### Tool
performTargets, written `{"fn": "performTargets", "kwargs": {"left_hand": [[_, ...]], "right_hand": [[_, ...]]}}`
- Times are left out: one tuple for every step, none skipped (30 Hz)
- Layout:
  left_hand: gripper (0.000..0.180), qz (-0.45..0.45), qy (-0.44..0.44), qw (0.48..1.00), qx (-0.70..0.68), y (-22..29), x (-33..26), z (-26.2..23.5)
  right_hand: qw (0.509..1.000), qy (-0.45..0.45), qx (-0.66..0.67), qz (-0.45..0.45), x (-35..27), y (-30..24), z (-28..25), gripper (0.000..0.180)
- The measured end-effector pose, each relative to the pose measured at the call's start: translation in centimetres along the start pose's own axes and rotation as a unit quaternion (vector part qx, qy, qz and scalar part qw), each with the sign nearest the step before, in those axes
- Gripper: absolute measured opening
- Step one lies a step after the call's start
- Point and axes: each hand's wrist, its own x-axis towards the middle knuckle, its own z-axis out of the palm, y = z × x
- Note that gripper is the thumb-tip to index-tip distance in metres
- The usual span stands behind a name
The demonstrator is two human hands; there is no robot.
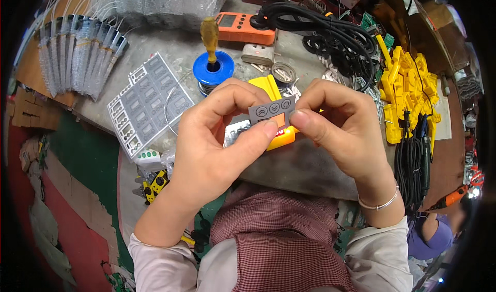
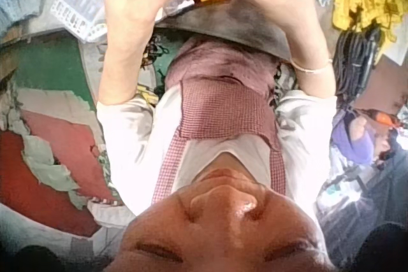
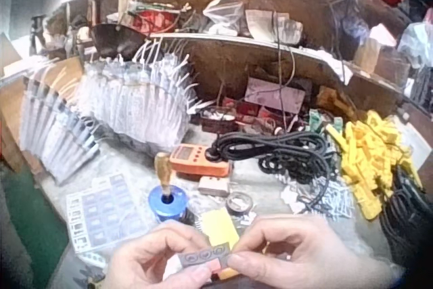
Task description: Assembling the internal components, wires, and housing for a handheld electronic device.
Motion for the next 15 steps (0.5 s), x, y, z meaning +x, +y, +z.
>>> {"fn": "performTargets", "kwargs": {"left_hand": [[0.013,-0.016,0.008,1.0,0.004,-0.1,-0.2,0.2],[0.013,-0.018,0.012,1.0,0.002,-0.2,-0.4,0.4],[0.015,0.033,0.087,0.991,0.099,-0.6,-0.3,0.6],[0.017,0.082,0.161,0.964,0.195,-1.0,-0.3,0.7],[0.017,0.08,0.165,0.963,0.195,-1.4,-0.9,0.2],[0.019,0.068,0.15,0.956,0.244,-1.9,-2.0,-0.6],[0.021,0.054,0.137,0.945,0.293,-2.4,-3.1,-1.0],[0.021,0.075,0.098,0.934,0.334,-3.0,-3.9,-0.6],[0.021,0.093,0.061,0.92,0.375,-3.7,-4.5,-0.2],[0.026,0.139,0.052,0.908,0.391,-4.4,-4.6,0.0],[0.028,0.152,0.047,0.904,0.396,-4.9,-4.7,0.1],[0.029,0.151,0.049,0.905,0.394,-5.5,-4.8,0.2],[0.03,0.15,0.052,0.906,0.391,-5.8,-4.9,0.3],[0.03,0.148,0.057,0.906,0.392,-5.9,-4.9,0.3],[0.031,0.15,0.057,0.907,0.389,-6.0,-4.8,0.2]], "right_hand": [[1.0,0.01,-0.026,-0.012,-0.1,0.0,0.1,0.02],[1.0,0.006,-0.027,-0.01,-0.2,0.3,0.1,0.02],[0.999,0.035,-0.026,0.006,0.0,1.1,-0.1,0.019],[0.997,0.064,-0.024,0.022,0.1,1.9,-0.3,0.019],[0.998,0.06,-0.024,0.023,0.1,2.6,-0.7,0.019],[0.993,0.013,-0.005,0.115,0.0,3.1,-1.3,0.02],[0.978,-0.036,0.014,0.206,-0.1,3.5,-1.4,0.02],[0.97,-0.025,-0.01,0.24,-0.4,3.8,-1.1,0.022],[0.97,-0.033,-0.013,0.241,-0.5,4.0,-0.8,0.022],[0.968,-0.028,-0.013,0.247,-0.5,4.2,-0.5,0.022],[0.967,-0.024,-0.014,0.253,-0.6,4.3,-0.3,0.022],[0.968,-0.026,-0.012,0.25,-0.5,4.6,-0.1,0.022],[0.968,-0.032,-0.014,0.25,-0.5,4.6,0.0,0.022],[0.967,-0.027,-0.006,0.254,-0.4,4.7,0.2,0.022],[0.966,-0.02,0.002,0.26,-0.4,4.7,0.3,0.021]]}}
